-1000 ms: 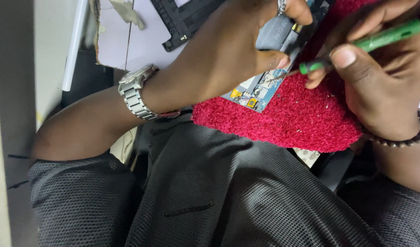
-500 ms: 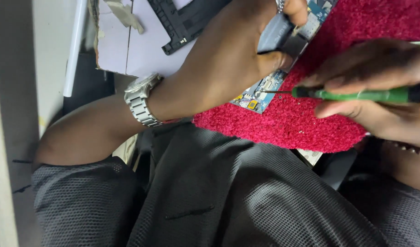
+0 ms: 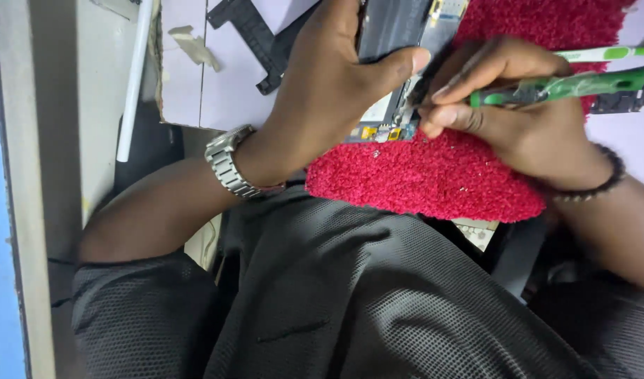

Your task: Unscrewing and removing the motherboard from a mobile phone during a repair process.

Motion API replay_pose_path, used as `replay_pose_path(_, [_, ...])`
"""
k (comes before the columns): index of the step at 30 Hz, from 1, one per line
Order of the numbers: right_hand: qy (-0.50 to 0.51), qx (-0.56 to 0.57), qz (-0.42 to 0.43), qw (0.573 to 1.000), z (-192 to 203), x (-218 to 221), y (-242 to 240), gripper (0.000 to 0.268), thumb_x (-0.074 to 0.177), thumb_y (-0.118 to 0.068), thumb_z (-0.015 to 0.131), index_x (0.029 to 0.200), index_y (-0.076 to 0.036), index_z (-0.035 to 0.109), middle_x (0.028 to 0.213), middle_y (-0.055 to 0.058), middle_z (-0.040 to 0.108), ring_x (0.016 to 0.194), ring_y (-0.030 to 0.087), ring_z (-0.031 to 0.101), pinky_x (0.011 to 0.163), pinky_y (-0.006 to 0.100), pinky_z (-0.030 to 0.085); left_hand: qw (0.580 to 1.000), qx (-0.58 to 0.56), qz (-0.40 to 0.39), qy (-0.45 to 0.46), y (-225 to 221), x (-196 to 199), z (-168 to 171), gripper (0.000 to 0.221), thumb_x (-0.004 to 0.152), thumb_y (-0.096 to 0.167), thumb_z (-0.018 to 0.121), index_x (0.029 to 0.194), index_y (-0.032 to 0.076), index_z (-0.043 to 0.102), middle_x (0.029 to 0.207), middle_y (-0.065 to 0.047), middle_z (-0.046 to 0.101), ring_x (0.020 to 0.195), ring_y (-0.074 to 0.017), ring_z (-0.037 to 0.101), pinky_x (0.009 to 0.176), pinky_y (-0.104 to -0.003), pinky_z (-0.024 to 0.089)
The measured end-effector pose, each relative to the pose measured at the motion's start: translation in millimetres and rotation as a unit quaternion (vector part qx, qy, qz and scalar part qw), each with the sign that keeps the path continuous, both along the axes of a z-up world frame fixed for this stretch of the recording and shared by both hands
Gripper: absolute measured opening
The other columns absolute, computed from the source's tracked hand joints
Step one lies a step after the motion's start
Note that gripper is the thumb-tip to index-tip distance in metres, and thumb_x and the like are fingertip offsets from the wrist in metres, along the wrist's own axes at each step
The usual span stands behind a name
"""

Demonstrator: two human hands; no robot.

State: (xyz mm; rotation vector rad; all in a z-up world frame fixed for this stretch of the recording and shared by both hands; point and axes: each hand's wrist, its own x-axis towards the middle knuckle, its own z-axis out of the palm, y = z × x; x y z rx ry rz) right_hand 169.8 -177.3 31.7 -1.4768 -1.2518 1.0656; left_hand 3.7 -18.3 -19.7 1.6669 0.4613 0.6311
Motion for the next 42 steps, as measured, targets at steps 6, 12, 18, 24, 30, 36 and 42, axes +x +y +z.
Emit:
replay_pose_path(6, [0.018,0.0,0.068,0.998,10,11,15,0.005,0.105,0.008,0.061,0.11,0.007,0.059,0.109,0.024,0.07,0.095,0.027,0.08,0.092,0.035,0.072,0.999,-0.031,-0.037,0.022,2,-5,8,0.039,0.104,0.031,0.07,0.127,0.01,0.046,0.111,-0.006,0.069,0.096,-0.0166,0.07,0.081,-0.035,0.056])
replay_pose_path(12, [-0.029,0.092,0.018,0.995,-8,4,6,0.024,0.103,0.006,0.064,0.116,0.005,0.044,0.095,0.032,0.067,0.086,0.037,0.079,0.081,0.042,0.072,0.999,-0.021,-0.01,0.038,-6,-7,7,0.051,0.106,0.033,0.071,0.141,0.01,0.043,0.122,-0.01,0.073,0.111,-0.0253,0.076,0.096,-0.037,0.057])
replay_pose_path(18, [-0.113,0.12,-0.021,0.986,-25,19,-2,0.026,0.1,-0.012,0.078,0.106,-0.005,0.055,0.097,0.02,0.07,0.093,0.03,0.076,0.09,0.039,0.064,0.999,-0.002,-0.018,0.042,-20,-5,-15,0.066,0.116,0.034,0.072,0.164,0.022,0.028,0.148,-0.006,0.08,0.125,-0.0325,0.086,0.107,-0.037,0.063])
replay_pose_path(24, [-0.065,0.104,-0.028,0.992,-20,12,-4,0.021,0.109,-0.004,0.065,0.111,-0.003,0.044,0.108,0.025,0.064,0.088,0.033,0.076,0.088,0.041,0.069,1.0,0.003,-0.011,0.01,-27,0,-28,0.07,0.121,0.033,0.075,0.168,0.027,0.024,0.151,-0.004,0.084,0.134,-0.0241,0.09,0.117,-0.032,0.069])
replay_pose_path(30, [-0.163,0.145,-0.091,0.972,-11,-9,-9,0.027,0.122,-0.017,0.046,0.12,0.009,0.042,0.097,0.035,0.062,0.074,0.04,0.073,0.066,0.045,0.059,0.999,-0.027,0.013,-0.012,-20,1,-6,0.048,0.112,0.026,0.071,0.142,0.017,0.034,0.123,-0.008,0.079,0.107,-0.0268,0.083,0.097,-0.037,0.062])
replay_pose_path(36, [-0.495,0.059,0.019,0.867,7,-16,-9,0.014,0.12,-0.002,0.07,0.119,0.011,0.073,0.103,0.023,0.074,0.077,0.029,0.065,0.069,0.041,0.05,0.992,-0.006,0.127,-0.026,-18,-1,-2,0.031,0.104,0.027,0.065,0.118,0.007,0.046,0.101,-0.017,0.07,0.091,-0.0389,0.073,0.08,-0.046,0.052])
replay_pose_path(42, [-0.434,0.047,-0.014,0.899,-4,-25,2,0.014,0.113,0.002,0.08,0.122,0.007,0.07,0.114,0.021,0.073,0.092,0.03,0.07,0.083,0.042,0.055,0.99,-0.019,0.1,-0.093,-34,-13,-10,0.041,0.122,0.017,0.065,0.152,0.013,0.039,0.155,-0.016,0.063,0.152,-0.0354,0.07,0.137,-0.044,0.056])
